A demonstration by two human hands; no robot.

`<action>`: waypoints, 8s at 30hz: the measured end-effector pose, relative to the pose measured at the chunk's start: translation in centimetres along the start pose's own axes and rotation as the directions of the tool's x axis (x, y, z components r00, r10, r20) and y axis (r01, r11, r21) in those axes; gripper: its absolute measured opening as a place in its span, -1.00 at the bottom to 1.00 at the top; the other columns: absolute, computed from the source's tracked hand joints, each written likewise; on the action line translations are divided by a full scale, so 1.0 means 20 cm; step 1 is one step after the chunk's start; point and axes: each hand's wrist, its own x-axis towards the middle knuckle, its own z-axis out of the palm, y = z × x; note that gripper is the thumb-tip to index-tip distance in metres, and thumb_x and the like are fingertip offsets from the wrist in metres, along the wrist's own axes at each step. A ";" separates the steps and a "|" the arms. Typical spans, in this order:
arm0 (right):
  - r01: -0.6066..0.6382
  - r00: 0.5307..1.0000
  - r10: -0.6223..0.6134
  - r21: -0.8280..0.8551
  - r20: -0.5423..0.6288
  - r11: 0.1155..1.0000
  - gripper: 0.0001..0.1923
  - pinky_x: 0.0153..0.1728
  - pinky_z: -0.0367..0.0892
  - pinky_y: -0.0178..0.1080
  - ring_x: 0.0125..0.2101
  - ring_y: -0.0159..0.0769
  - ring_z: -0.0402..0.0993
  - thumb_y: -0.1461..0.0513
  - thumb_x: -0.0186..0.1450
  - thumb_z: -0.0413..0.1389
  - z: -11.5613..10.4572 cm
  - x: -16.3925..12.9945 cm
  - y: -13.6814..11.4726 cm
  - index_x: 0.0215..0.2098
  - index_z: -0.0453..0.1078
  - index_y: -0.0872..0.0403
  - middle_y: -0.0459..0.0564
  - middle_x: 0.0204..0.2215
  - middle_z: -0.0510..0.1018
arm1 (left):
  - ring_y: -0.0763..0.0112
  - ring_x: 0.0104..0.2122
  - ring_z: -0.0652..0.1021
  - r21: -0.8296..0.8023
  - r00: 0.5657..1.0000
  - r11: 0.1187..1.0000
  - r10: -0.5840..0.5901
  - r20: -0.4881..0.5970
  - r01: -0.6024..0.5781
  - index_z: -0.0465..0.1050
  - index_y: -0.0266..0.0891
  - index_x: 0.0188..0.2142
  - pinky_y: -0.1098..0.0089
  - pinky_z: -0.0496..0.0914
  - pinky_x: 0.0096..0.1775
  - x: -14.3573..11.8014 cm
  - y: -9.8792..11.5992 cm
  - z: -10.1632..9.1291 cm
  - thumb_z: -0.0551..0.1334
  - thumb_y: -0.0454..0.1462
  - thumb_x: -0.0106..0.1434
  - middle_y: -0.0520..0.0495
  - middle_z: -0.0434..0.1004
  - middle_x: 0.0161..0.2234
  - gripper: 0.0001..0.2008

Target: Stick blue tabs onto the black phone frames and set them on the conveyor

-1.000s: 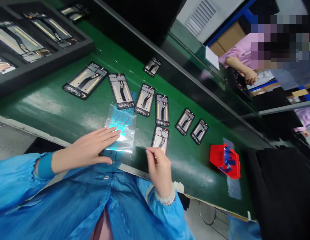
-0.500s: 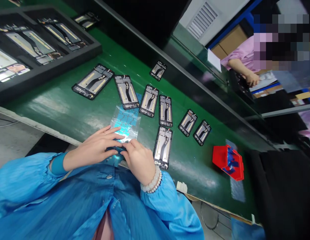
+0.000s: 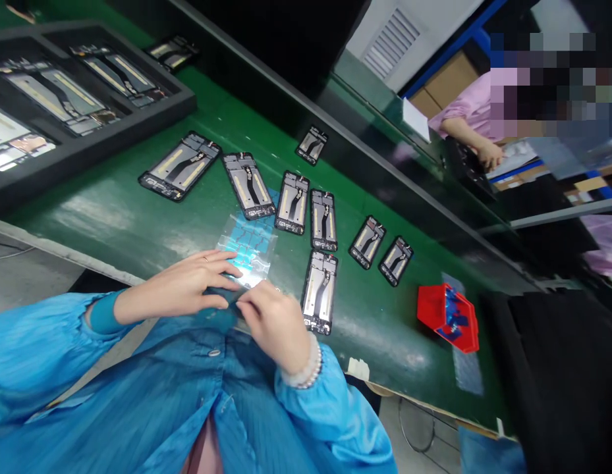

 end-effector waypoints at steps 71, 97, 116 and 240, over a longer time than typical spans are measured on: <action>-0.194 0.572 0.569 0.577 -0.591 0.794 -0.82 0.10 0.16 0.00 0.10 -0.15 0.27 0.23 0.17 0.15 0.01 -0.05 0.29 -0.58 0.45 0.06 0.06 0.02 0.46 | 0.16 -0.08 0.56 -0.777 0.975 0.597 -0.202 0.093 0.197 0.12 -0.36 0.25 0.34 0.49 -0.17 0.51 0.32 0.16 0.23 -0.20 0.14 -0.21 0.55 -0.05 -0.29; -0.126 0.606 0.489 0.531 -0.627 0.838 -0.84 0.01 0.26 -0.08 0.01 -0.19 0.35 0.23 0.19 0.17 0.01 -0.07 0.28 -0.54 0.48 0.07 0.07 -0.07 0.44 | 0.28 -0.31 0.61 -0.708 0.953 0.684 -0.298 -0.051 0.176 0.33 -0.27 0.03 0.43 0.46 -0.41 0.50 0.34 0.21 0.14 -0.13 0.24 -0.14 0.62 -0.20 -0.59; -0.264 0.365 0.479 0.405 -0.798 0.875 -0.71 0.08 0.18 0.04 0.12 -0.12 0.17 0.22 0.09 0.25 0.06 -0.09 0.25 -0.29 0.25 0.07 0.17 0.06 0.24 | 0.29 -0.27 0.63 -0.685 0.904 0.714 -0.376 -0.202 0.144 0.36 -0.32 0.02 0.44 0.51 -0.31 0.46 0.45 0.23 0.16 -0.18 0.19 -0.15 0.64 -0.21 -0.57; -0.805 0.270 0.181 -0.118 -0.946 0.582 -0.77 -0.13 0.27 -0.07 -0.23 -0.13 0.37 0.20 0.26 0.01 -0.79 -0.61 0.96 -0.29 0.45 0.16 0.14 -0.33 0.52 | 0.38 -0.45 0.42 -0.701 0.865 0.684 -0.459 -0.202 0.200 0.33 -0.23 -0.44 0.43 0.31 -0.41 0.55 0.36 0.17 0.21 -0.07 0.11 0.07 0.40 -0.51 -0.74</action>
